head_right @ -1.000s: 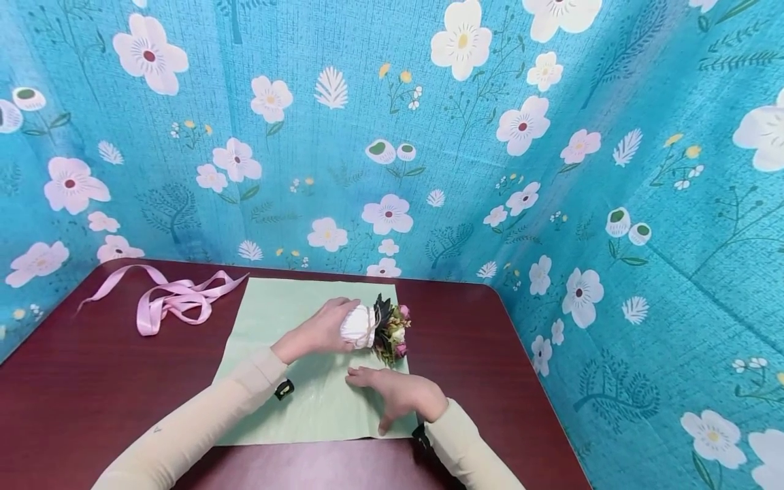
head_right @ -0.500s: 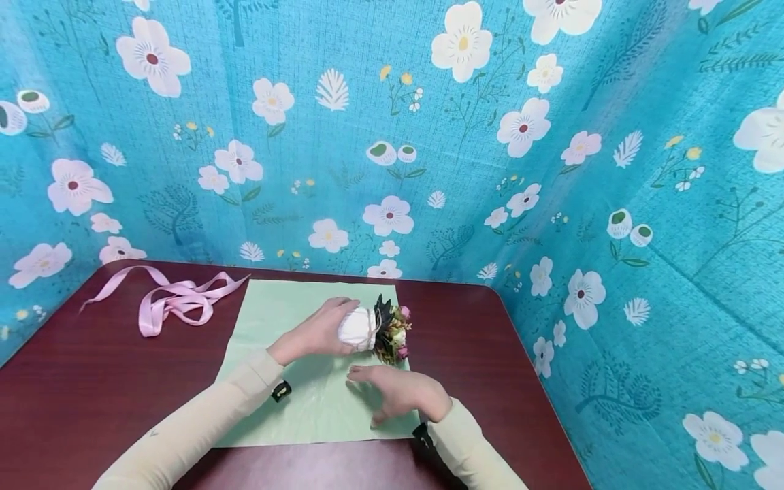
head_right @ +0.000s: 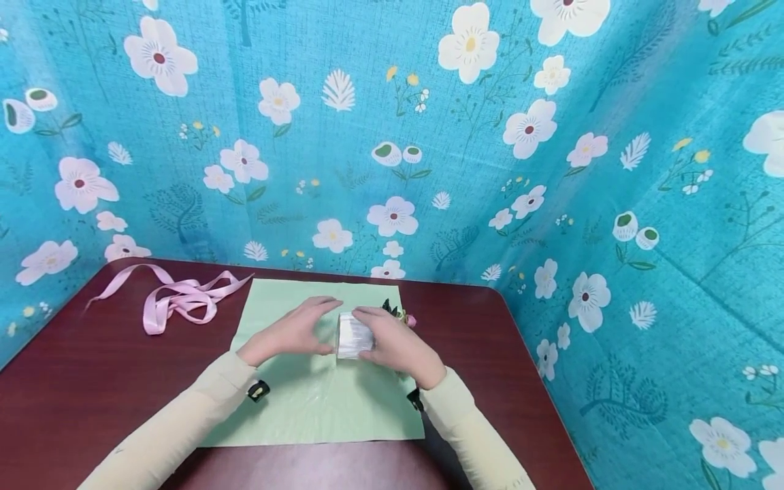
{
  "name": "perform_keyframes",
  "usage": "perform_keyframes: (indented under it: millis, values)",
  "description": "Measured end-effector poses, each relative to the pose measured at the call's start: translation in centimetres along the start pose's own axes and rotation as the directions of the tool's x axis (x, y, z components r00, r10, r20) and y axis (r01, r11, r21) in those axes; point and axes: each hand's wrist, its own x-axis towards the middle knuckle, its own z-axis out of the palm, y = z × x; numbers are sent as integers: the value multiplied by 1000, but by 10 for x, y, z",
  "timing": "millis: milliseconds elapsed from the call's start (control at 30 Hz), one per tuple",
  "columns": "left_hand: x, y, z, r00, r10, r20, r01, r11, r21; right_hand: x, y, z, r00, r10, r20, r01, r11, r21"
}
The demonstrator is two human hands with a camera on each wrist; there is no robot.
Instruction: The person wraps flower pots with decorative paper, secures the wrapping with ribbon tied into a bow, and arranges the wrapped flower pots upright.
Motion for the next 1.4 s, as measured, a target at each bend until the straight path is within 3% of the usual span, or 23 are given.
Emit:
perform_keyframes:
  millis: [167, 367, 533, 933, 1133, 1300, 1400]
  values:
    - [-17, -22, -14, 994, -23, -105, 23, 1000, -4, 24, 1, 12, 995, 32, 96, -23, 996, -85]
    - [-35, -44, -26, 968, -39, -247, 38, 999, -8, 36, 2, 15, 994, 72, 81, -60, 988, -140]
    - [-52, -58, -32, 951, -71, -299, 74, 997, -1, 38, 7, 19, 994, 83, 67, -71, 983, -170]
    - [-93, -80, -35, 918, -274, -288, 279, 960, -25, 36, 5, 24, 998, 52, 21, -48, 986, -161]
    - [-106, -83, -31, 884, -356, -304, 353, 933, -68, 39, 4, 23, 999, 49, 7, -47, 983, -180]
    - [-112, -85, -29, 850, -465, -247, 439, 885, -154, 40, 0, 20, 997, 75, 4, -73, 980, -184]
    - [-114, -86, -28, 819, -552, -160, 510, 826, -240, 40, -1, 21, 997, 81, 8, -78, 981, -176]
